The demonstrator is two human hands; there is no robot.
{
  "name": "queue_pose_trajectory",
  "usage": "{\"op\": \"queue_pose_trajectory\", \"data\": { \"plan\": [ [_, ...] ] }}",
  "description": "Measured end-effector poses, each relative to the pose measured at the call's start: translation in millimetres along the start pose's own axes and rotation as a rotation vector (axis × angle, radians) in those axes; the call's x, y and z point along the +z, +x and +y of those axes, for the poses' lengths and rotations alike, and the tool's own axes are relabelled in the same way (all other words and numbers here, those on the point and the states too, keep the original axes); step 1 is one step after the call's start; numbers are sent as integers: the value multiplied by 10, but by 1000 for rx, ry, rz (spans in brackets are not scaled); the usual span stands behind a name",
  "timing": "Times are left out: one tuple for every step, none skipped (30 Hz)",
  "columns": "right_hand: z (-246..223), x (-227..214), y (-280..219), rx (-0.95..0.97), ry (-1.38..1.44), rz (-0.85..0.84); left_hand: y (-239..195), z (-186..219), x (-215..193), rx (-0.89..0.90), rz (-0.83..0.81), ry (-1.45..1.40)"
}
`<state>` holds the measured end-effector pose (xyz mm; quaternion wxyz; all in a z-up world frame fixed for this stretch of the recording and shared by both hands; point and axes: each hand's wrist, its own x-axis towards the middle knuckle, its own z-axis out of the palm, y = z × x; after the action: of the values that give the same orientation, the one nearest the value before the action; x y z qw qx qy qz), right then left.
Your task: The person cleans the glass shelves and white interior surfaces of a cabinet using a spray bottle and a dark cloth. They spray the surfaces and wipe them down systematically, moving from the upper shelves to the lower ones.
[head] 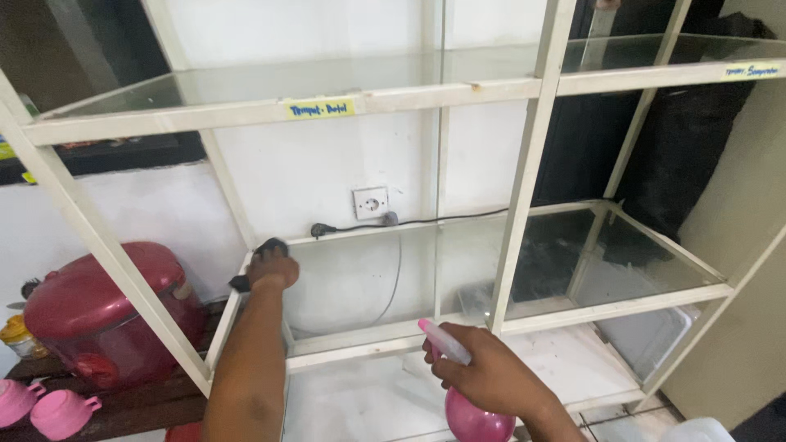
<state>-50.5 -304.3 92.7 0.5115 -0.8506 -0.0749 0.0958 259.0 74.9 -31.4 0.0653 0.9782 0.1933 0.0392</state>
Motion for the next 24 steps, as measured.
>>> {"op": "queue_pose_trajectory", "data": {
  "plan": [
    [-4,-7,-18,7,2,0,-71,176,21,3,-7,2],
    [-20,-24,-37,-1,2,3,-147,351,30,55,-30,-29],
    [-39,-37,-60,-9,2,6,-226,521,36,107,-52,-60],
    [-44,-35,-75,-8,-9,1,-265,677,91,101,-55,-70],
    [-47,-36,-94,17,29,7,-305,839,142,88,-86,-79],
    [-51,-43,-111,40,71,17,-332,1020,170,80,-113,-84],
    [-66,-85,-130,39,64,17,-392,1206,229,79,-113,-90],
    [-73,-111,-155,21,41,13,-444,1393,275,161,-87,-85],
    [-78,-143,-178,4,18,8,-496,1585,323,243,-61,-80],
    [-65,-179,-176,9,24,13,-569,1799,366,250,-64,-74],
    [-50,-208,-169,-51,-28,23,-640,2006,415,383,-59,-36],
    [-24,-228,-164,-110,-83,31,-723,2201,488,512,-56,1],
    [-11,-234,-183,-102,-79,34,-903,2332,454,518,-62,3],
    [-16,-240,-200,-93,-77,42,-1076,2440,398,606,-76,-11],
    [-29,-239,-218,-83,-75,51,-1247,2539,336,695,-90,-27],
    [-41,-232,-219,-85,-78,46,-1323,2576,368,689,-89,-29],
    [-56,-226,-218,-64,-54,36,-1396,2614,397,745,-112,-47],
    [-64,-214,-223,-41,-24,27,-1477,2646,435,802,-137,-61],
    [-78,-198,-227,-41,-22,22,-1543,2541,423,798,-139,-59],
    [-91,-191,-225,-36,-48,23,-1609,2443,417,862,-185,-89],
    [-102,-188,-223,-31,-74,24,-1677,2350,411,926,-231,-120],
    [-92,-174,-211,-33,-68,16,-1601,2174,463,919,-234,-113],
    [-81,-164,-200,-43,-68,11,-1528,2001,513,1031,-106,-42],
    [-66,-168,-193,-52,-76,6,-1467,1849,570,1140,24,25]
  ]
}}
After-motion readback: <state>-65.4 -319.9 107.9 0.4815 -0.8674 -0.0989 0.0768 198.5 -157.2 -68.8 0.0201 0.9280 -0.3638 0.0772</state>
